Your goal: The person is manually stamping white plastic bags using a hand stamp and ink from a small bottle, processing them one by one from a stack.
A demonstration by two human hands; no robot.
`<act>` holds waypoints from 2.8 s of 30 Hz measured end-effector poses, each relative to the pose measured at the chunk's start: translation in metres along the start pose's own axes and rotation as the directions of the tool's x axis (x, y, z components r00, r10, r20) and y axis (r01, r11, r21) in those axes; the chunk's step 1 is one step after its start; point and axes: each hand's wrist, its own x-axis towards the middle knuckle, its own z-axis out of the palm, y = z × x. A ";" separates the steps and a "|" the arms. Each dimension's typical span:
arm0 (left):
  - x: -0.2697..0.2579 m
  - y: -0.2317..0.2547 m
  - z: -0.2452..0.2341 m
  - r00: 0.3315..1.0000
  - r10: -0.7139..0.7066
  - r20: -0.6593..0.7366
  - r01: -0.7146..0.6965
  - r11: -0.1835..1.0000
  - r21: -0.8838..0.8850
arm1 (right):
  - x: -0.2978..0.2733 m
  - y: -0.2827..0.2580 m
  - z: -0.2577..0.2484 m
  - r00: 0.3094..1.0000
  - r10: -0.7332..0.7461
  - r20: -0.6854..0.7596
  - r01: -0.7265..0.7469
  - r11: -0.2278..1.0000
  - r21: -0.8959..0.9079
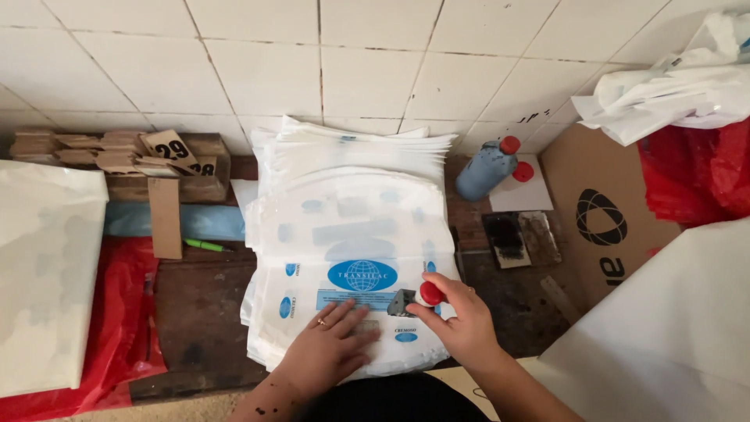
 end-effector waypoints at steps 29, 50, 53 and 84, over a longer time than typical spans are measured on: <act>0.002 -0.016 -0.025 0.971 -0.016 0.237 0.075 0.967 -0.243 | -0.011 -0.030 0.047 0.994 -0.104 0.034 0.109 0.955 -0.277; -0.009 -0.056 -0.050 0.968 -0.030 0.248 0.070 0.985 -0.155 | -0.028 -0.086 -0.057 0.606 0.687 -0.400 -0.549 0.726 0.415; -0.001 -0.050 -0.057 0.953 -0.112 0.283 0.160 0.976 -0.151 | -0.037 -0.092 -0.054 0.652 0.633 -0.418 -0.523 0.774 0.356; -0.006 -0.057 -0.050 0.981 -0.060 0.184 0.078 0.993 -0.092 | 0.022 -0.058 -0.011 0.553 0.812 -0.189 -0.682 0.571 0.457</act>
